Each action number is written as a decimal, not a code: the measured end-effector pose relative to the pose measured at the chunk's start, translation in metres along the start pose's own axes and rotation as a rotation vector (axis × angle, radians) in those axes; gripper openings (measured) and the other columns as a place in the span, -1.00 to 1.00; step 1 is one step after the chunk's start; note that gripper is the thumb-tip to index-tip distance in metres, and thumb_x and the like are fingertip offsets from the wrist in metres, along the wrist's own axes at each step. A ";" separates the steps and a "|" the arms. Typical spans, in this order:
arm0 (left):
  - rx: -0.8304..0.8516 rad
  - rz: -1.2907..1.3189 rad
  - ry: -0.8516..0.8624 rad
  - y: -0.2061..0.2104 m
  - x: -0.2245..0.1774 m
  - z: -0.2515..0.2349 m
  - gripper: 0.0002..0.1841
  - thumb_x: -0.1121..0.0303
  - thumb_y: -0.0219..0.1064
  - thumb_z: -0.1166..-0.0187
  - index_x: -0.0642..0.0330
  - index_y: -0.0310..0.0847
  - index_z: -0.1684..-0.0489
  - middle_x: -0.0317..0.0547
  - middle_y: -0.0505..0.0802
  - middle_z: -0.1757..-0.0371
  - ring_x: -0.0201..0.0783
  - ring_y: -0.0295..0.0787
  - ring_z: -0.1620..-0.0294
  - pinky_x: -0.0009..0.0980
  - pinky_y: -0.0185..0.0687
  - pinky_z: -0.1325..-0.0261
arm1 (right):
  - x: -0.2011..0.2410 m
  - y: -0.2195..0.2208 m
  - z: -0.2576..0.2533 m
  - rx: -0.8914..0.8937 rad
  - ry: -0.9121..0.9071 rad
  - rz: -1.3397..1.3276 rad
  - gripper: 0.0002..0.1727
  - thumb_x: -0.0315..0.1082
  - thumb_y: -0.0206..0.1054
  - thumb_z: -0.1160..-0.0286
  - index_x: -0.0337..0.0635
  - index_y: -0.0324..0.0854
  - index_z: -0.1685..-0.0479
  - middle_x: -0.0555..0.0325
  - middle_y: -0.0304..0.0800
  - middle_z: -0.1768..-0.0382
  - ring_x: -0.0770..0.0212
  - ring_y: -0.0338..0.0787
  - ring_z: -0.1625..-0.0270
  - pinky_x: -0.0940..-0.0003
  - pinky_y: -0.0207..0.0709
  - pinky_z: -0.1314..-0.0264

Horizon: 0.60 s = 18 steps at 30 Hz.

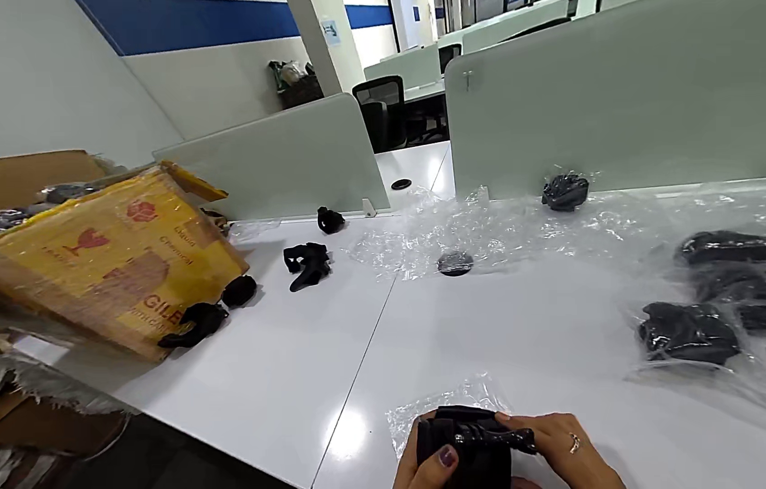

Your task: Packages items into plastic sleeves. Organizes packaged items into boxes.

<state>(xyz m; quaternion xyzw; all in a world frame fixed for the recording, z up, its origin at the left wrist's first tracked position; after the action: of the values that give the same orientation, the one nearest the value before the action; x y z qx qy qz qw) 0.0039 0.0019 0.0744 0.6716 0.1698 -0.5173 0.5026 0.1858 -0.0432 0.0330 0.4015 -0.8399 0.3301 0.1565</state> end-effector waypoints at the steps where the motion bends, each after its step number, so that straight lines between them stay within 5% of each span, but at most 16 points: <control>1: -0.030 -0.020 0.019 0.001 0.001 0.000 -0.65 0.30 0.21 -0.65 0.18 0.22 -0.27 -0.40 0.85 0.00 -0.48 0.85 -0.07 -0.37 0.76 -0.27 | 0.000 -0.001 -0.001 -0.022 0.020 0.008 -0.57 -0.04 0.27 -0.71 -0.15 0.59 -0.31 -0.01 0.84 -0.15 0.17 0.71 -0.12 0.34 0.39 -0.25; 5: 0.000 -0.100 0.173 0.003 0.008 0.003 -0.76 0.27 0.27 -0.68 0.02 0.41 -0.20 -0.60 0.89 0.02 -0.62 0.83 -0.05 -0.48 0.74 -0.25 | 0.004 -0.004 -0.005 0.011 0.109 -0.145 -0.51 -0.31 0.39 -0.57 -0.43 0.59 -0.40 -0.28 0.79 -0.13 0.25 0.72 -0.04 0.64 0.52 -0.07; 7: 0.056 -0.217 0.277 -0.001 0.012 0.001 -0.70 0.14 0.24 -0.72 0.02 0.51 -0.28 -0.57 0.85 -0.21 -0.62 0.76 -0.24 -0.48 0.66 -0.39 | 0.008 -0.004 -0.005 0.072 0.121 -0.230 -0.49 -0.39 0.36 -0.57 -0.53 0.53 -0.44 -0.39 0.75 -0.22 0.19 0.76 -0.17 0.58 0.55 -0.24; 9: 0.130 -0.322 0.357 -0.009 0.017 -0.005 -0.47 -0.08 0.14 -0.75 0.18 0.61 -0.35 -0.25 0.57 -0.64 -0.51 0.43 -0.61 -0.41 0.35 -0.66 | 0.012 -0.003 -0.003 0.134 0.104 -0.329 -0.51 -0.42 0.28 -0.60 -0.63 0.50 -0.41 -0.48 0.69 -0.32 0.09 0.73 -0.39 0.46 0.48 -0.50; 12: 0.133 -0.494 0.463 -0.013 0.024 -0.006 -0.41 -0.29 0.00 -0.71 -0.08 0.81 -0.14 -0.26 0.24 -0.84 -0.54 -0.06 -0.83 -0.46 -0.02 -0.76 | 0.014 -0.002 0.000 0.235 0.053 -0.504 -0.37 -0.30 0.19 -0.61 -0.73 0.37 -0.49 -0.57 0.54 -0.47 -0.01 0.58 -0.62 0.32 0.30 -0.73; 15: 0.246 -0.547 0.547 -0.014 0.031 -0.007 -0.44 -0.25 -0.08 -0.77 -0.17 0.75 -0.24 -0.39 0.28 -0.81 -0.49 -0.04 -0.83 -0.44 -0.10 -0.81 | 0.014 -0.006 0.000 0.315 0.036 -0.620 -0.27 -0.23 0.22 -0.60 -0.79 0.27 -0.53 -0.61 0.50 -0.48 0.02 0.52 -0.66 0.36 0.21 -0.76; 18: 0.318 -0.458 0.599 -0.012 0.036 -0.008 -0.50 -0.19 0.03 -0.76 -0.18 0.63 -0.42 -0.56 0.47 -0.49 -0.70 0.27 -0.55 -0.69 0.13 -0.62 | 0.012 -0.008 0.001 0.396 0.054 -0.708 -0.16 -0.22 0.27 -0.48 -0.74 0.16 -0.62 -0.55 0.51 -0.49 0.10 0.55 -0.62 0.37 0.28 -0.72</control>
<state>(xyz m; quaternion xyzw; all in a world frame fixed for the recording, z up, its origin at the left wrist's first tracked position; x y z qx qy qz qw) 0.0141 0.0033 0.0369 0.8067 0.3718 -0.4171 0.1925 0.1841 -0.0540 0.0423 0.6793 -0.5656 0.4217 0.2021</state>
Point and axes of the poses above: each hand's wrist, its own z-axis away from the middle knuckle, its own y-axis out of the palm, x = y × z, the point moved 2 cm from there along -z, towards the middle knuckle
